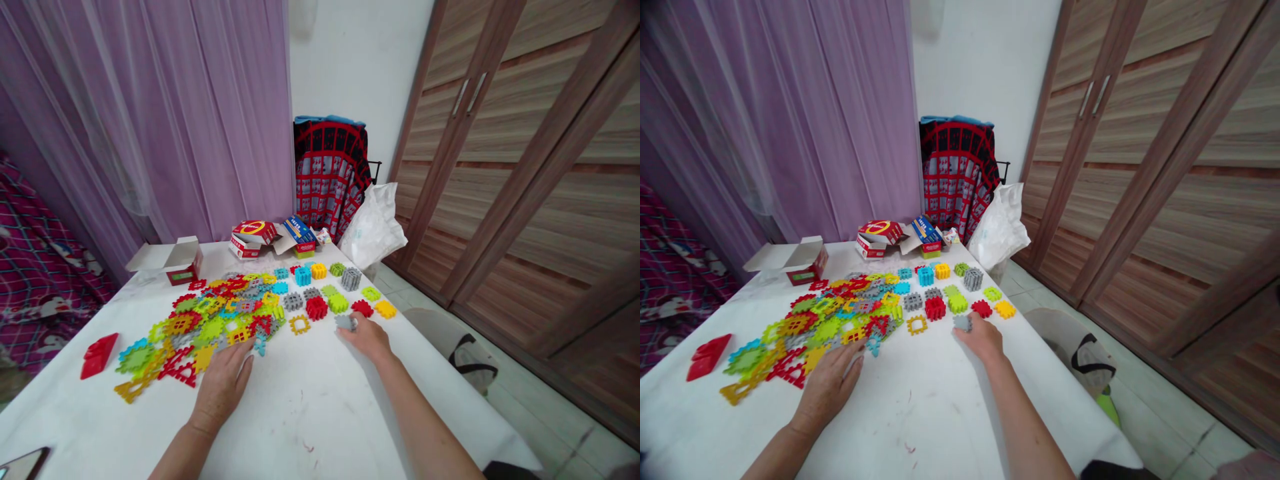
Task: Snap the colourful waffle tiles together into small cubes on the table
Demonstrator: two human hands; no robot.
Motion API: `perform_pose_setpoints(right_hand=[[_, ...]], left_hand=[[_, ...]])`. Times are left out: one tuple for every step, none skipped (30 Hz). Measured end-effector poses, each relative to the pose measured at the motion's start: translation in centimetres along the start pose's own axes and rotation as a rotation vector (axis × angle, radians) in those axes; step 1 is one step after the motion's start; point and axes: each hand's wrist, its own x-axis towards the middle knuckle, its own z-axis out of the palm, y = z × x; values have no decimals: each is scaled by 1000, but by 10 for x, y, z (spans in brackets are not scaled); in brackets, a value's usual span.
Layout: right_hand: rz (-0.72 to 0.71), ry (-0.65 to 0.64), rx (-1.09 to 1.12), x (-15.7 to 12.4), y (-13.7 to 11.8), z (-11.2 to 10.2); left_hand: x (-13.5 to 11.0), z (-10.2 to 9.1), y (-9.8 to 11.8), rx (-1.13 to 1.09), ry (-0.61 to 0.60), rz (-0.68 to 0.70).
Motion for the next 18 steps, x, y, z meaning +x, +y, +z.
perform_pose_setpoints(right_hand=[[33, 33, -46, -3, -5, 0], [58, 57, -86, -5, -9, 1], [72, 67, -111, -7, -12, 1], [74, 70, -124, -9, -14, 2], [68, 70, -128, -10, -15, 2], [60, 73, -127, -11, -15, 2], [51, 76, -123, -11, -15, 2], [46, 80, -118, -11, -14, 2], [47, 83, -115, -10, -13, 3], [52, 84, -111, -10, -12, 3], [58, 82, -108, -10, -12, 3], [64, 79, -106, -10, -11, 3], [67, 75, -105, -9, -11, 3], [64, 74, -104, -9, -11, 3], [59, 73, -105, -9, -11, 3], [54, 70, -107, -9, -10, 3], [48, 66, -110, -9, -10, 3], [44, 62, -111, -9, -10, 2]], left_hand=[[-1, 0, -1, 6, 3, -4], [-2, 0, -2, 12, 7, -10], [-3, 0, -3, 16, 11, -19], [-4, 0, -4, 19, 15, -30], [-5, 0, -5, 21, 17, -43], [-6, 1, -6, 21, 17, -56], [-7, 1, -7, 21, 16, -66], [-8, 1, -8, 21, 14, -75], [-9, 1, -8, 21, 15, -79], [-9, 0, -9, 21, 17, -82], [-10, 0, -9, 22, 19, -86], [-10, 0, -10, 21, 21, -90], [-10, -1, -10, 19, 23, -97], [-10, -1, -10, 15, 25, -103], [-10, -2, -10, 12, 28, -108], [-10, -2, -10, 10, 32, -114], [-10, -2, -10, 9, 36, -121], [-10, -2, -10, 10, 39, -131]])
